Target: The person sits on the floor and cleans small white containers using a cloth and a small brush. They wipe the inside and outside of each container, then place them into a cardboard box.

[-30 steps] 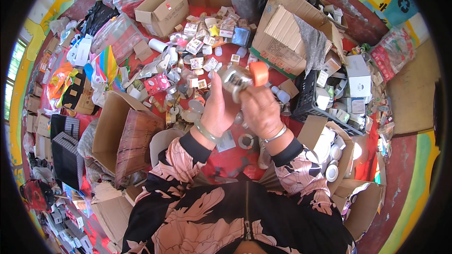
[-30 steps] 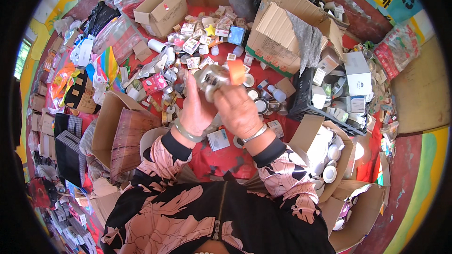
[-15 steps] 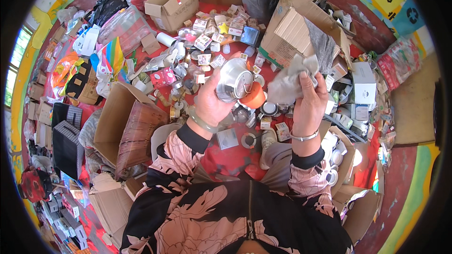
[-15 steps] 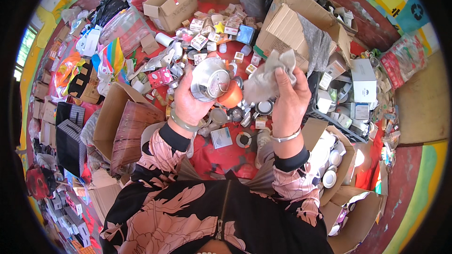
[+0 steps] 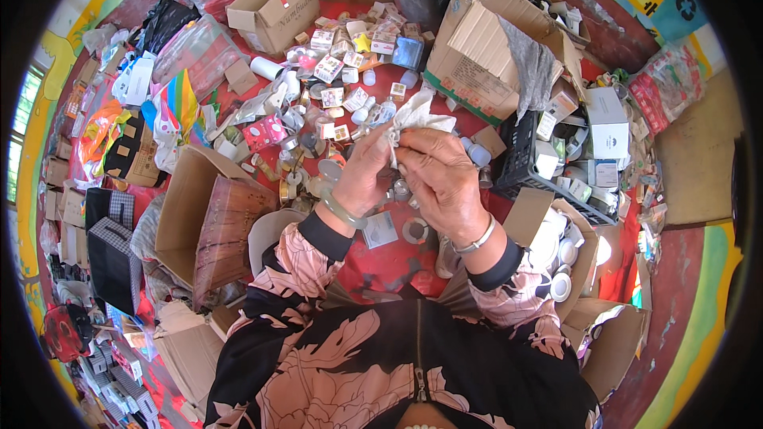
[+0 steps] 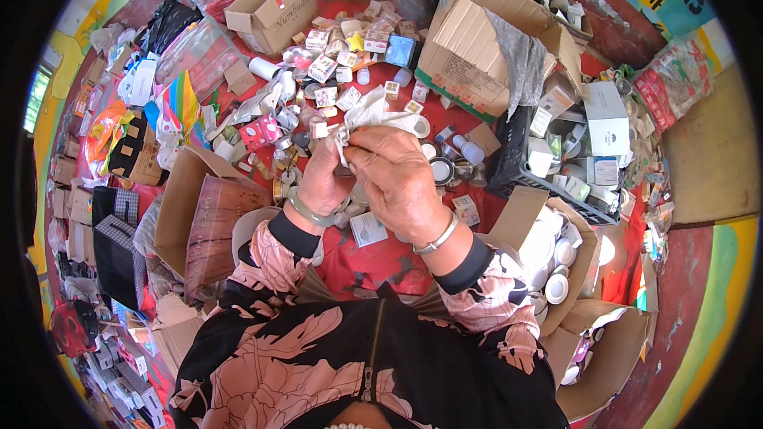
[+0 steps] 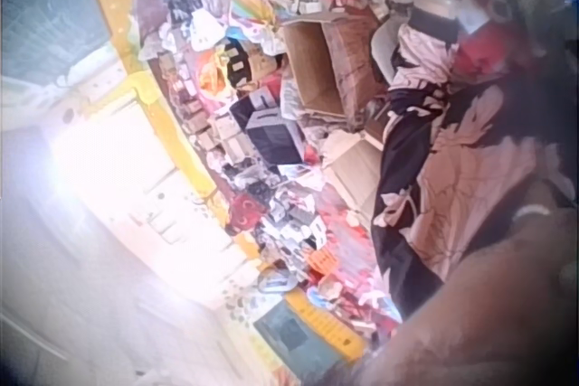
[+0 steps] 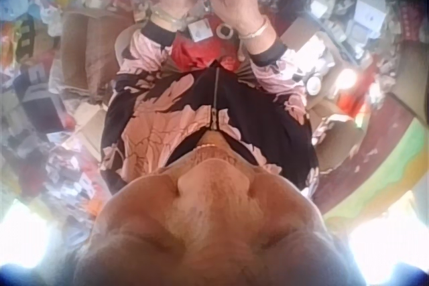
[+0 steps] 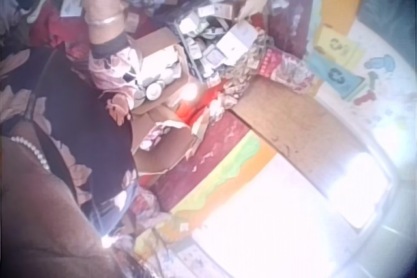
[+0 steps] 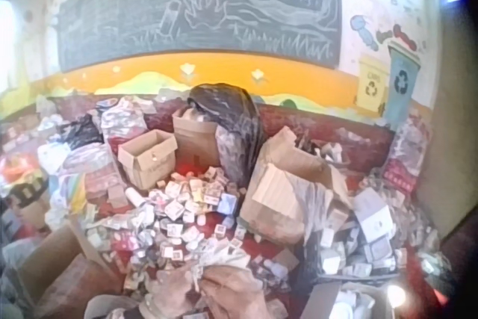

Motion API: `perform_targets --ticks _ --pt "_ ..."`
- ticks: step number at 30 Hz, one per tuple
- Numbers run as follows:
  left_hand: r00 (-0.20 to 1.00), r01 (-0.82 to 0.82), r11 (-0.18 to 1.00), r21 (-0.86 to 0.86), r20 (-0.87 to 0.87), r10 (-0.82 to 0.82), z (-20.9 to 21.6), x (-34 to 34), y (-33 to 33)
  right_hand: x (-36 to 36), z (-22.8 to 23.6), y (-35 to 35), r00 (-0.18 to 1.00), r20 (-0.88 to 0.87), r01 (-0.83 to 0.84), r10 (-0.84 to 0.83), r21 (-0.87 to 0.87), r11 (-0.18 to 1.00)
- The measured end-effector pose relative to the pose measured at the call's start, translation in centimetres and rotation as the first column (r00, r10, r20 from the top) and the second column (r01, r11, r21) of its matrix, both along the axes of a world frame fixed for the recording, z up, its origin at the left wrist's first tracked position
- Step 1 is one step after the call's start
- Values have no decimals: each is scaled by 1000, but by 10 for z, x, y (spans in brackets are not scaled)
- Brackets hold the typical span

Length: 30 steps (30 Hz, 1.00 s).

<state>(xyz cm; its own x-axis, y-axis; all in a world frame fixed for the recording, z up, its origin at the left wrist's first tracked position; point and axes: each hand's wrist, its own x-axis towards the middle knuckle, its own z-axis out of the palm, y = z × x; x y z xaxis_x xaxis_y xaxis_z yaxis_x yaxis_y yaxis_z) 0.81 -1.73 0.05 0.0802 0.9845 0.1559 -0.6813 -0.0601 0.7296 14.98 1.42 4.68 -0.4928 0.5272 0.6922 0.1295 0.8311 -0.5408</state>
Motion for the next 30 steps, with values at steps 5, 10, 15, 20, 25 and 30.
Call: perform_targets --ticks 5,10,15,20,25,30 --pt "999 40 995 88 11 -42 -1 2 2 15 -16 23 987 -100 84 -125 -346 935" --pt "994 82 984 158 60 -92 0 -5 3 6 -7 10 991 -72 108 -116 -105 989" --pt "1000 27 991 -131 17 -25 -8 -2 -2 -2 -2 2 997 40 54 -63 199 978" --pt "997 73 990 120 -19 -71 -3 0 4 14 -14 25 981 -57 150 -185 -384 911" --pt "998 56 993 102 -48 -51 -7 -3 4 7 -8 9 984 -36 171 -176 -121 978" --pt "997 -2 998 68 -73 6 -14 -1 2 3 -4 7 990 -20 141 -139 125 982"
